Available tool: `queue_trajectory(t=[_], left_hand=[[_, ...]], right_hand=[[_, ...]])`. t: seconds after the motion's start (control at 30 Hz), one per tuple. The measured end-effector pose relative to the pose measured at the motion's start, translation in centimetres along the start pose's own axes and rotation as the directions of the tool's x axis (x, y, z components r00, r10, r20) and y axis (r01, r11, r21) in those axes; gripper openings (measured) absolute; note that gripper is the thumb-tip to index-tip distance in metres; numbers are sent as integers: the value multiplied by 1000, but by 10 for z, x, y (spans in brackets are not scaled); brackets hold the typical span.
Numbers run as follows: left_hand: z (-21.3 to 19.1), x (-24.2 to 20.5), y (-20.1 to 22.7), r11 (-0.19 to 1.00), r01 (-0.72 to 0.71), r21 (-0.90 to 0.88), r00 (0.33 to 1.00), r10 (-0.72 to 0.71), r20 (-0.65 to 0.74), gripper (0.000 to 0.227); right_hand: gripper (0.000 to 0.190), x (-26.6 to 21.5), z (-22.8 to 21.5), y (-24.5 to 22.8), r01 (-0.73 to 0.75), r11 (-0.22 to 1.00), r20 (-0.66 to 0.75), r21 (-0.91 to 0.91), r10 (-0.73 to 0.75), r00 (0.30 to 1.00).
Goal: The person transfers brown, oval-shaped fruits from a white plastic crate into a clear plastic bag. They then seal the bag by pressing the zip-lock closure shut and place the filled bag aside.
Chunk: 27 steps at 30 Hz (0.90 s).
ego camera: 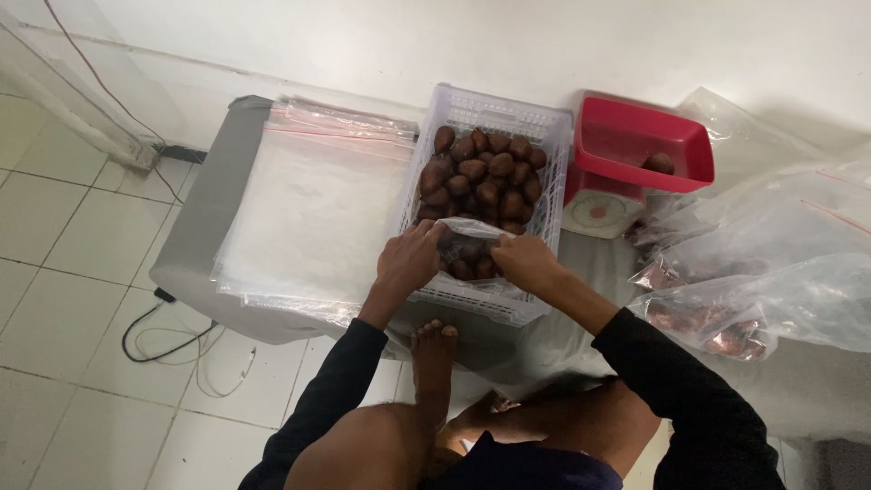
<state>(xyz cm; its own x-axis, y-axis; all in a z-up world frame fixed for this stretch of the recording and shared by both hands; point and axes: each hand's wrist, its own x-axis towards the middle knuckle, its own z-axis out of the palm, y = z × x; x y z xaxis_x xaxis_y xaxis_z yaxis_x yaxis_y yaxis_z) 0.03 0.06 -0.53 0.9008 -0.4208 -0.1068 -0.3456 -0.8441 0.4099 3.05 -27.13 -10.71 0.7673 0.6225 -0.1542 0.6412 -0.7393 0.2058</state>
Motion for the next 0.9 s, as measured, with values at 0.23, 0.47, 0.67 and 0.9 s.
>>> queue_trajectory(t=[0.23,0.47,0.67,0.9], left_hand=[[9,3,-7,1000,-16,-12,1000,16,-10,46],[1,-1,-1,999,-32,27,999,33,-20,47],[11,4,-6,999,-23,26,999,24,-24,48],[8,2,-6,1000,-12,9,1000,13,-4,49]], right_hand=[[14,9,-7,-17,48,988,-40,-149,-55,998],[15,11,-6,-19,6,994,0,-111,-6,1000],[20,8,10,-13,36,994,-19,-99,-38,999],[11,-1,-62,1,-145,945,299,292,54,953]])
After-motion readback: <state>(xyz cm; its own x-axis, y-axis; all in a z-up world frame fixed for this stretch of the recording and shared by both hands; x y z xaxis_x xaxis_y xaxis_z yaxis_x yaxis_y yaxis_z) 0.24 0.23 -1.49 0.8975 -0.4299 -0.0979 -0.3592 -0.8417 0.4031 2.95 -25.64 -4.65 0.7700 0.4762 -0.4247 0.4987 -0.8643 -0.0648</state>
